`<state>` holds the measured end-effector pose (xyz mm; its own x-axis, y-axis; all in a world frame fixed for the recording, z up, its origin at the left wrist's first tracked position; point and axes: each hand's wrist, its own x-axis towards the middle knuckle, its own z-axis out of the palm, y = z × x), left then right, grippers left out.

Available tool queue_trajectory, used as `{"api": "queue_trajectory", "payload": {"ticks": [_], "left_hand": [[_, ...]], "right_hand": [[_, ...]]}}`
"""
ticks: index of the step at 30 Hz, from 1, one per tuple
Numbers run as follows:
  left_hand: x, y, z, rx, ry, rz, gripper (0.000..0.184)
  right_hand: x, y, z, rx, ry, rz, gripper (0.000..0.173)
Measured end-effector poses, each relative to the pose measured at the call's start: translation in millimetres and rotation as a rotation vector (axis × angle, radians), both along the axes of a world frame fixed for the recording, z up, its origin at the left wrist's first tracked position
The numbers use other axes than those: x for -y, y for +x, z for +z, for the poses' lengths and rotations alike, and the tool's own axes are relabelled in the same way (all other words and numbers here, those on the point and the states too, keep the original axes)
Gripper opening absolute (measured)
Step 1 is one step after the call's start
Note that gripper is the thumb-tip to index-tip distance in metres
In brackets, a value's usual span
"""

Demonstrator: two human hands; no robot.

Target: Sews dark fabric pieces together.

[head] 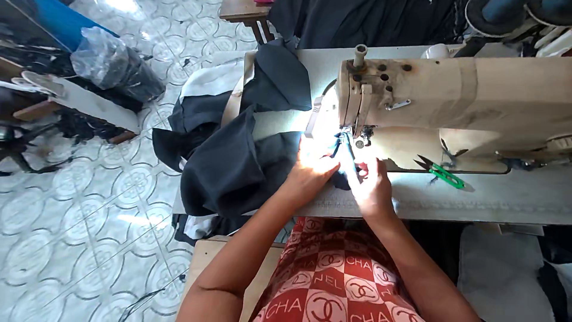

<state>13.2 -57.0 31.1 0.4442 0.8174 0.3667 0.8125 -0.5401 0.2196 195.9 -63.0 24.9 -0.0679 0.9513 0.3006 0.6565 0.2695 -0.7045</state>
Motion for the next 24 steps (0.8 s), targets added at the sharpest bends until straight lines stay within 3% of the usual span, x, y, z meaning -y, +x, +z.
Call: {"api": "queue_trajectory", "payload": {"ticks": [2, 8, 16, 24], "left_hand": [[1.0, 0.3, 0.3, 0.003, 0.004, 0.005, 0.020], [2.7, -1.3, -0.1, -0.073, -0.004, -0.026, 0.025], [-5.9, -2.7, 8.0, -0.150, -0.138, -0.066, 0.026], [-10.1, -8.0, 1.3, -0.115, -0.078, -0.062, 0.028]], "right_hand": [[-1.1, -8.3, 2.9, 0.051, -0.061, 0.043, 0.034], [-1.7, -3.8, -4.4, 0.147, -0.093, 0.064, 0.016], [-9.1, -1.9, 4.9, 0.176, -0.163, 0.110, 0.015], [-10.1, -7.3, 3.4, 0.243, -0.203, 0.140, 0.014]]}}
